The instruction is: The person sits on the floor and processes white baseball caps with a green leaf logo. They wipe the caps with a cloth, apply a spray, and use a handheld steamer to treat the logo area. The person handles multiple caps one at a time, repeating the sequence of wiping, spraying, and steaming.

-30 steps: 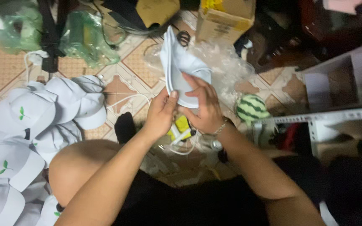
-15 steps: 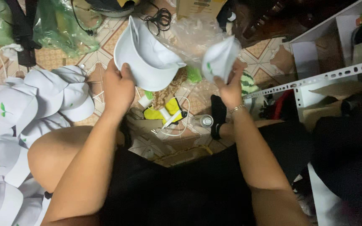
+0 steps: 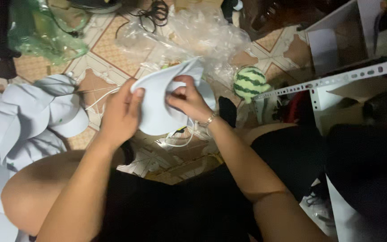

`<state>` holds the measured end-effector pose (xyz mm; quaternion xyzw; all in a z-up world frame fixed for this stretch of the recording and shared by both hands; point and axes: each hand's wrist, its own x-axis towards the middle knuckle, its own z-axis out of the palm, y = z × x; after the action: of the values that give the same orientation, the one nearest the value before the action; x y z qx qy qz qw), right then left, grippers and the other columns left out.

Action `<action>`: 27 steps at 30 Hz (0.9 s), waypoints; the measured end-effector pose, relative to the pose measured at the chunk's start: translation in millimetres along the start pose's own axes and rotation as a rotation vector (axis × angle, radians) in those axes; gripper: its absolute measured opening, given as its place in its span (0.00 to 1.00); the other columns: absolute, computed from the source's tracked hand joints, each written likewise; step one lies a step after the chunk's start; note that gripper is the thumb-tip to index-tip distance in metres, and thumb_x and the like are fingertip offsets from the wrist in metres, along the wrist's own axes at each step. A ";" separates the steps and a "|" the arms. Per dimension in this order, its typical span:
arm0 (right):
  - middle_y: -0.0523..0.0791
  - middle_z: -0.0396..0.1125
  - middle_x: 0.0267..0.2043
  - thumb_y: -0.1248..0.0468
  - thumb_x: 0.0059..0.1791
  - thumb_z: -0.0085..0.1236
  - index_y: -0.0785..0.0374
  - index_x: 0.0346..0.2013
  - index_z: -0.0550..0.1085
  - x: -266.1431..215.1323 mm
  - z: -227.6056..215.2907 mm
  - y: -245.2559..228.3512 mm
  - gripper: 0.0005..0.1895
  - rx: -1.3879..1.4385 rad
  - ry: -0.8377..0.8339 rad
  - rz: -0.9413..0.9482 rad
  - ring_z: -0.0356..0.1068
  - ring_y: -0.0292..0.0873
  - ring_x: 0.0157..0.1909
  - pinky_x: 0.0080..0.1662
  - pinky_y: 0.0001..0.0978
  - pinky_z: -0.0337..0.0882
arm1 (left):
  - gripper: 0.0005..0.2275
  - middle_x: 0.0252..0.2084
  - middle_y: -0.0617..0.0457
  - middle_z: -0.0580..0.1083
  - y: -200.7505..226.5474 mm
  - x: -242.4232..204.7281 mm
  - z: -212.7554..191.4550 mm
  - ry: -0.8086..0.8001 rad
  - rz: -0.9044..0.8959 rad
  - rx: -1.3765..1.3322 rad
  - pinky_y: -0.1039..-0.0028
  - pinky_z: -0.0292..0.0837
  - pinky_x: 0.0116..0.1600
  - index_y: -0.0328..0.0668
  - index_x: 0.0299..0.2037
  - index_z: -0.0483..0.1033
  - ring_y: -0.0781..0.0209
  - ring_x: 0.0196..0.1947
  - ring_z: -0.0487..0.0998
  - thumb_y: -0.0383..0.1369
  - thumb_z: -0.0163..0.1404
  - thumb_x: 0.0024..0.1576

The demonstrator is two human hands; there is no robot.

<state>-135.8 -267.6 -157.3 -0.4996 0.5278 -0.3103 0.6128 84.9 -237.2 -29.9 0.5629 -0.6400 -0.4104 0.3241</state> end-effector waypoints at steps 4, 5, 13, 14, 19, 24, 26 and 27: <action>0.48 0.76 0.47 0.62 0.50 0.65 0.62 0.47 0.76 1.7 13.7 31.6 0.13 -0.495 -0.133 0.001 0.76 0.46 0.49 0.52 0.37 0.72 | 0.10 0.21 0.42 0.70 -4.0 1.9 6.3 0.019 -0.023 0.133 0.60 0.66 0.31 0.38 0.44 0.71 0.45 0.22 0.73 0.37 0.43 0.68; 0.50 0.74 0.48 0.63 0.49 0.65 0.62 0.50 0.74 0.5 14.5 38.9 0.16 -0.530 -0.076 -0.095 0.74 0.47 0.50 0.52 0.38 0.73 | 0.11 0.20 0.41 0.70 -5.2 2.1 8.9 0.018 -0.044 0.168 0.59 0.66 0.31 0.38 0.42 0.71 0.43 0.22 0.74 0.38 0.43 0.68; 0.48 0.72 0.51 0.64 0.49 0.59 0.61 0.62 0.69 11.6 -68.6 78.7 0.26 0.175 0.166 0.108 0.73 0.44 0.50 0.52 0.37 0.76 | 0.14 0.22 0.34 0.72 -21.9 22.9 7.9 0.081 -0.132 0.371 0.50 0.68 0.29 0.32 0.38 0.65 0.32 0.25 0.76 0.37 0.54 0.63; 0.47 0.73 0.51 0.65 0.48 0.58 0.61 0.63 0.70 15.9 -86.3 87.6 0.27 0.142 0.318 0.098 0.73 0.42 0.50 0.52 0.35 0.77 | 0.14 0.23 0.33 0.72 -22.9 25.9 9.3 0.118 -0.156 0.361 0.51 0.68 0.29 0.32 0.38 0.65 0.33 0.25 0.76 0.36 0.53 0.64; 0.52 0.64 0.62 0.57 0.44 0.72 0.58 0.65 0.64 40.2 -153.4 140.6 0.39 0.068 0.413 0.108 0.67 0.49 0.61 0.59 0.38 0.72 | 0.15 0.20 0.36 0.70 -22.2 34.9 31.2 0.102 -0.251 0.304 0.54 0.65 0.28 0.31 0.37 0.64 0.38 0.20 0.73 0.36 0.54 0.63; 0.64 0.34 0.74 0.47 0.33 0.82 0.43 0.74 0.50 60.0 -213.6 161.0 0.64 -0.873 0.807 0.577 0.46 0.67 0.73 0.63 0.57 0.60 | 0.19 0.18 0.39 0.68 -22.1 48.5 22.1 0.159 -0.274 0.328 0.59 0.64 0.26 0.31 0.36 0.62 0.45 0.16 0.68 0.38 0.60 0.59; 0.64 0.20 0.76 0.47 0.31 0.82 0.35 0.75 0.45 56.2 -231.7 170.4 0.68 -1.010 0.691 0.776 0.35 0.70 0.76 0.63 0.59 0.58 | 0.20 0.19 0.40 0.69 -23.8 47.4 24.4 0.183 -0.265 0.313 0.62 0.65 0.26 0.30 0.35 0.61 0.49 0.17 0.70 0.38 0.61 0.58; 0.59 0.18 0.76 0.49 0.33 0.81 0.33 0.72 0.46 57.6 -239.3 173.1 0.64 -0.949 0.632 0.811 0.33 0.67 0.76 0.64 0.53 0.60 | 0.20 0.19 0.40 0.69 -25.1 48.2 25.0 0.183 -0.275 0.307 0.62 0.65 0.26 0.31 0.36 0.61 0.49 0.17 0.70 0.38 0.60 0.58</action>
<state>-375.8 -334.6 -325.9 -0.3626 0.9040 0.0766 0.2132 66.8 -281.5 -65.9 0.7226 -0.5799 -0.2959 0.2324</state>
